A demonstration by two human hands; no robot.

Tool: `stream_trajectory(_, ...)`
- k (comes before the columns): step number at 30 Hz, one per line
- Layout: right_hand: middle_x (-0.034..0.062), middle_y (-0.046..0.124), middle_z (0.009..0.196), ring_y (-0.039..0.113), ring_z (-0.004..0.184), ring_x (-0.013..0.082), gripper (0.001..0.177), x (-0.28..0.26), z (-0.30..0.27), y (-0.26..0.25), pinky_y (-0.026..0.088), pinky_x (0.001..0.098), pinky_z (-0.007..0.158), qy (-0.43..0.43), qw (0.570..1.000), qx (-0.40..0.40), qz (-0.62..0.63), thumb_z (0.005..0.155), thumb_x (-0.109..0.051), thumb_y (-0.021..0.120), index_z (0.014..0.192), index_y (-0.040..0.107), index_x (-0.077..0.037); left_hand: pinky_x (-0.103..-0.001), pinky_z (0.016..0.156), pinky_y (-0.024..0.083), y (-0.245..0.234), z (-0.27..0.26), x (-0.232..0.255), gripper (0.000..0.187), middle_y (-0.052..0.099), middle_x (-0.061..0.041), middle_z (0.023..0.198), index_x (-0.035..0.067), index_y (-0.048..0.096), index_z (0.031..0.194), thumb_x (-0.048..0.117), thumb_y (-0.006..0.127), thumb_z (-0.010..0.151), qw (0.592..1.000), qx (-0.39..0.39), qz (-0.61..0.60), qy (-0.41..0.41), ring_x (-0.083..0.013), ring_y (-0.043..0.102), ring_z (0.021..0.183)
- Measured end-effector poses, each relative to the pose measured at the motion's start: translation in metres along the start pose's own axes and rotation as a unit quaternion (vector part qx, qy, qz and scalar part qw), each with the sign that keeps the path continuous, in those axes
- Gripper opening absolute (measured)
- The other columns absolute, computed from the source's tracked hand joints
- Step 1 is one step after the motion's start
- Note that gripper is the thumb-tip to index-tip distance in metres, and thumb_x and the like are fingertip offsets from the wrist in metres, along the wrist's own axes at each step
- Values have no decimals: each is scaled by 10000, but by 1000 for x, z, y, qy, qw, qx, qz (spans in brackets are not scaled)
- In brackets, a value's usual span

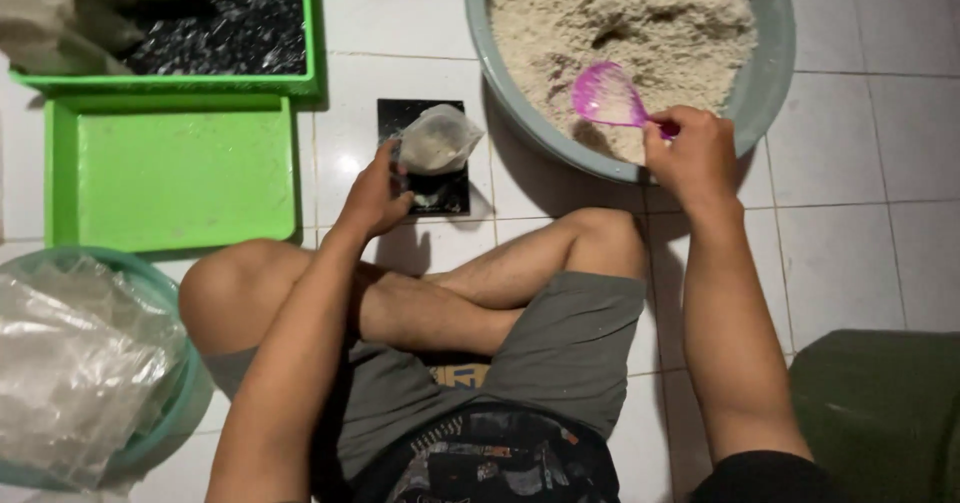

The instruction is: Scooping white granular material into small plastic bags and weighing them on a digital scale for portioning.

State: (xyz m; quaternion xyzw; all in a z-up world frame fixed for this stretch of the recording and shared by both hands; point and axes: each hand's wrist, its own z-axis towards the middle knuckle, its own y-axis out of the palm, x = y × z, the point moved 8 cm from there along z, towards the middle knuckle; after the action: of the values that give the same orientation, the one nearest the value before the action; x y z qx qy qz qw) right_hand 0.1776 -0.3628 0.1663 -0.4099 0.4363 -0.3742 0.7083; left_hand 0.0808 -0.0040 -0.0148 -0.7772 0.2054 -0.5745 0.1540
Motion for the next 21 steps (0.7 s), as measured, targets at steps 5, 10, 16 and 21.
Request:
stream_trajectory(5,126,713,758,707,763,390,145,90,2,10,578,486,610,162,976,-93,-115,853,-239,710,935,777,-141,-468,967,504,-2,0,-2,816,619,-195,1167,10,240,1520,21,671,827,999,14,-15,-36,-346,630,1088)
stream_trajectory(10,256,709,779,691,804,480,163,66,6,23,570,526,647,218,946,-214,-106,795,-164,624,814,777,-110,-440,945,509,-7,2,-19,874,612,-160,1153,-3,190,1521,37,699,811,997,33,-8,-74,-297,640,1060)
stream_trajectory(16,240,711,835,680,906,460,144,70,21,109,576,511,746,190,962,-196,-8,841,-175,650,869,769,-100,-423,927,491,-10,3,-17,937,604,-176,1185,-7,77,1543,4,660,809,996,50,-34,-61,-301,647,1052)
stream_trajectory(21,146,723,826,691,896,392,140,94,0,76,570,480,717,221,968,-118,7,850,-217,676,936,769,-157,-432,916,498,-8,2,-26,952,622,-169,1192,3,73,1532,45,688,806,996,43,-3,-78,-307,655,1058)
